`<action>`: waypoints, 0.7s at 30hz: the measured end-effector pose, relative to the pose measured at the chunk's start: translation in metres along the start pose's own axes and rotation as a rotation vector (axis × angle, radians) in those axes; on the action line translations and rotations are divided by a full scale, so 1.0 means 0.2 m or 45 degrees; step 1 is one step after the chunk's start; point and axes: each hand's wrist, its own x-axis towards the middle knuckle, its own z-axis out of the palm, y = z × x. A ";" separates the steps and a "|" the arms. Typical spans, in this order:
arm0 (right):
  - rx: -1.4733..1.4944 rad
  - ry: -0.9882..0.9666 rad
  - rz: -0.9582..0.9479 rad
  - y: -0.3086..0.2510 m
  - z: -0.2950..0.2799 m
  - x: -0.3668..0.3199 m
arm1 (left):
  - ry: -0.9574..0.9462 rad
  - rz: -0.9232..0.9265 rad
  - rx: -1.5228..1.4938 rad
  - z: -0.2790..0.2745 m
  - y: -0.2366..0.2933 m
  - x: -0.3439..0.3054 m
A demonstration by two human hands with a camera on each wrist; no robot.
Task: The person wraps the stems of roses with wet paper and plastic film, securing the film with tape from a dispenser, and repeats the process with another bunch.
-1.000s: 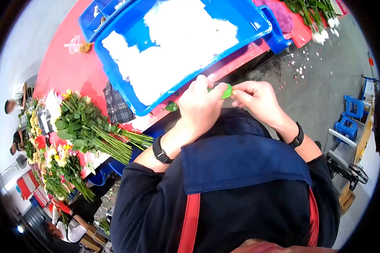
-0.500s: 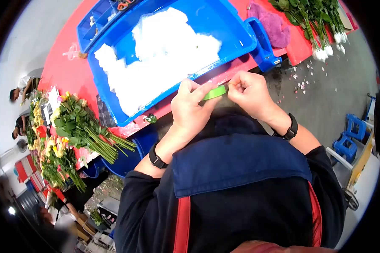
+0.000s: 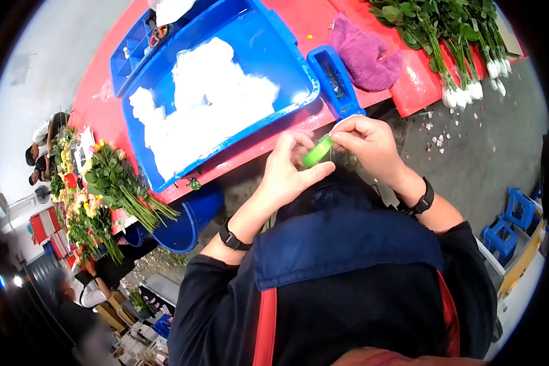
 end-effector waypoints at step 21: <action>-0.506 0.238 -0.557 0.37 -0.40 0.43 | 0.403 0.506 1.538 0.29 -0.20 0.73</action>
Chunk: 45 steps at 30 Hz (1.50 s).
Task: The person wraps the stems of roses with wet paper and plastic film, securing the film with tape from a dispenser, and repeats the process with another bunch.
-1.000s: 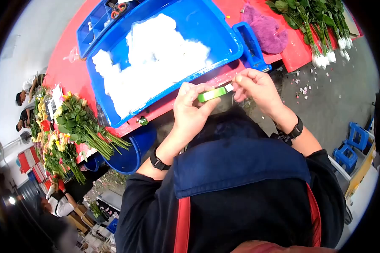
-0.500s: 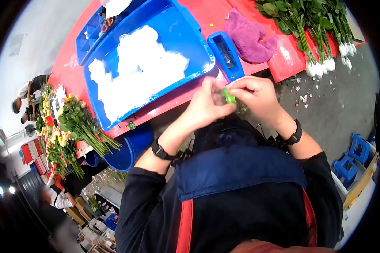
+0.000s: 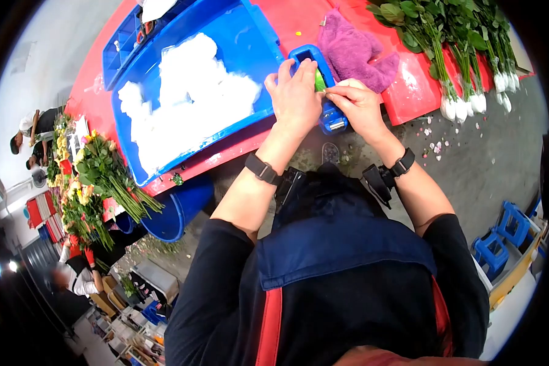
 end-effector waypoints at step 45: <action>-1.149 -0.292 0.694 0.23 -0.63 -0.57 | -0.667 -0.424 -0.671 0.17 -0.09 -0.36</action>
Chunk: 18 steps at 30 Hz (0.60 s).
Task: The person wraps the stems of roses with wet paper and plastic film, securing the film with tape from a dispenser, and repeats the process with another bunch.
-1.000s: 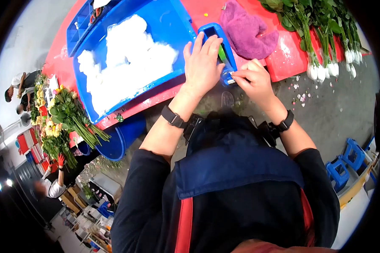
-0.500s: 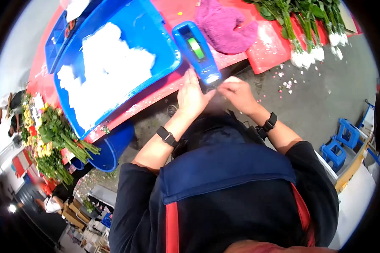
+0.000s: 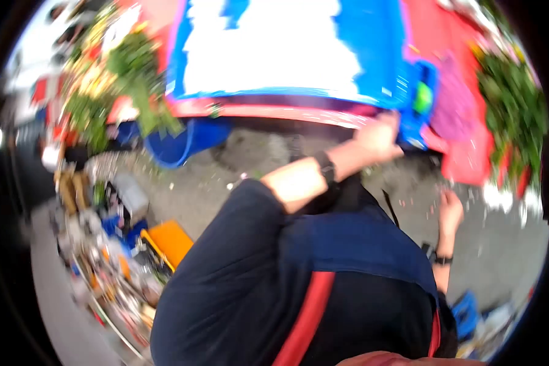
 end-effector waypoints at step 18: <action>0.308 -0.366 -0.250 -0.67 0.41 -0.15 | 1.541 -0.884 0.414 -1.70 -1.93 -1.51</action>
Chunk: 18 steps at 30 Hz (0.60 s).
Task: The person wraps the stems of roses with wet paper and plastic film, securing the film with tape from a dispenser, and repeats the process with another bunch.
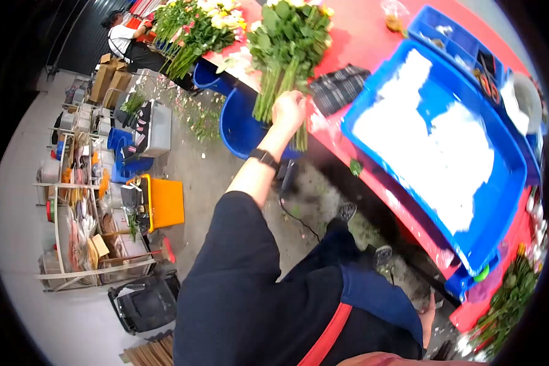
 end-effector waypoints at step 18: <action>-0.059 -0.302 -0.566 -1.91 0.35 0.14 | -0.351 -0.334 -0.514 -0.09 -0.13 0.61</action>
